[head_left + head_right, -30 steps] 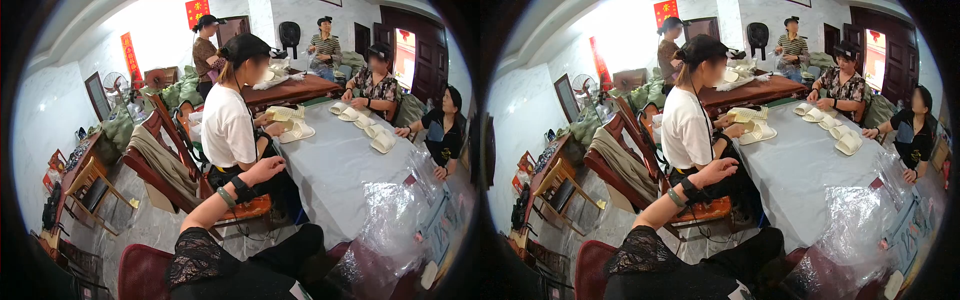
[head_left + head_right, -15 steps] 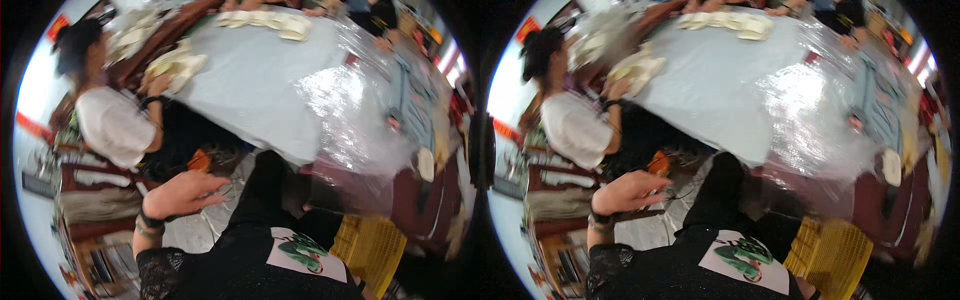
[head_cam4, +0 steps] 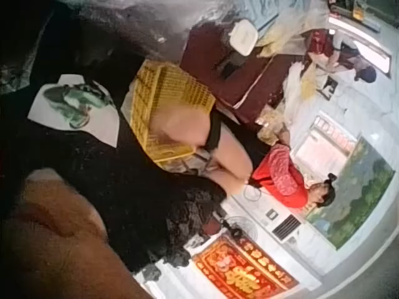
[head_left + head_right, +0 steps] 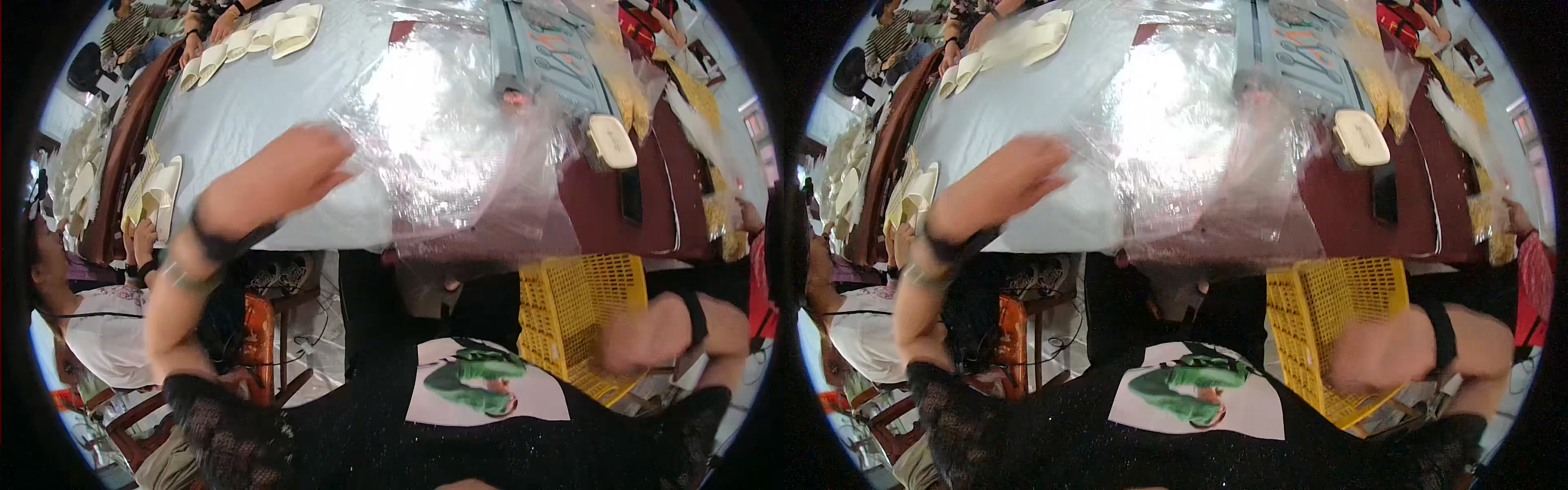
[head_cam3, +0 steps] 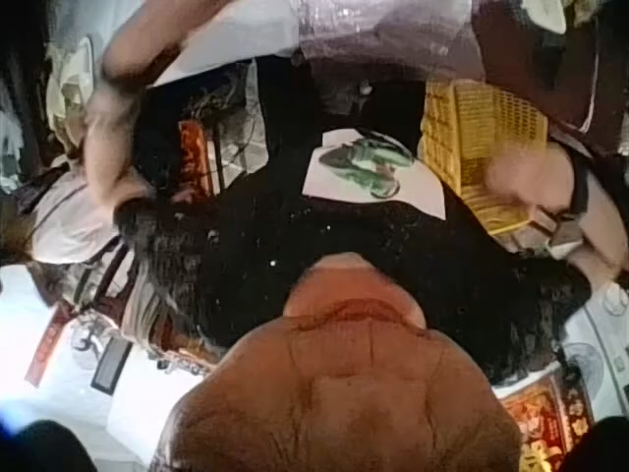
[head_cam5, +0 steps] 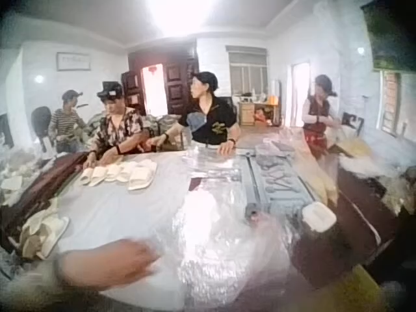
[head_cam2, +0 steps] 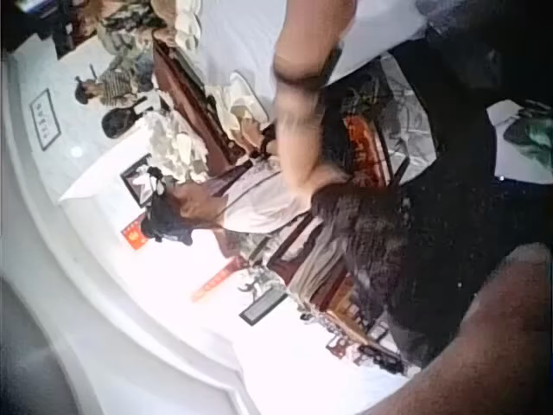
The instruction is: Packing pairs of slippers into plastic bags and placing them into a collection basket.
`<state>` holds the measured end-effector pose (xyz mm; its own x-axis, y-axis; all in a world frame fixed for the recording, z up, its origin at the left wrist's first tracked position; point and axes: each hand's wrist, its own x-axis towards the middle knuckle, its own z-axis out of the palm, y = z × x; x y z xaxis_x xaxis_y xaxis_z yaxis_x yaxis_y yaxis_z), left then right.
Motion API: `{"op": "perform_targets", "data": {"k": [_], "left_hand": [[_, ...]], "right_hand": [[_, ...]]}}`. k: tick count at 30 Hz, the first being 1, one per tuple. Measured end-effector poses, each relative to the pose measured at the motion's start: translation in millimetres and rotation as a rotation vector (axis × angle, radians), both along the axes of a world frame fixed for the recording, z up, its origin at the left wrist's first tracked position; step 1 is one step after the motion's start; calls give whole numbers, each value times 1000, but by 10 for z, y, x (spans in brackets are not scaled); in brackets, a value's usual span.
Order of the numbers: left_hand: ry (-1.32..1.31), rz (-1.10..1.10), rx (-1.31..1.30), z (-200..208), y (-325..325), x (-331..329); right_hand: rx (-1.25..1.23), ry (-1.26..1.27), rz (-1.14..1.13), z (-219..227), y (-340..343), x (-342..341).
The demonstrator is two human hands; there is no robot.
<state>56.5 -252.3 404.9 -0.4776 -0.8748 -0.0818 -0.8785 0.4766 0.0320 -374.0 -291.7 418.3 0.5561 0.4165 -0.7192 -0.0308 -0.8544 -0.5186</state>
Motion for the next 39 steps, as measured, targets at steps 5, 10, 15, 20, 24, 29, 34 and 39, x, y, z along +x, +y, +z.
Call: {"op": "perform_targets", "data": {"k": [5,10,15,20,24,29,34,39], "left_hand": [[797,-129,-91,-1205,-942,-1125],[304,-189,-354,-2101,-643,-1799],[177,-69,-73,-1981,-462,-1526],[164,-84,-72,-1968,-467,-1478],[152,-164,-118,-1746,-625,-1402],[391,-29,-63,-1447,-1121,-1540],[726,11,-182,-1776,-1316,-1874],[785,230,190,-1708,-1185,-1667]], "right_hand": [[-532,-1342,-241,-360,-272,1276],[-1139,-900,-555,-1190,-1007,864],[-1017,-642,-952,-1718,-852,431],[-996,-577,-1060,-1795,-850,472],[-1045,-446,-956,-1320,-1129,752],[-1002,-1117,-1181,-1478,-1930,1031],[-1045,-1109,-1269,-1705,-2156,922],[-621,-1359,-1624,-1535,-1634,897]]}}
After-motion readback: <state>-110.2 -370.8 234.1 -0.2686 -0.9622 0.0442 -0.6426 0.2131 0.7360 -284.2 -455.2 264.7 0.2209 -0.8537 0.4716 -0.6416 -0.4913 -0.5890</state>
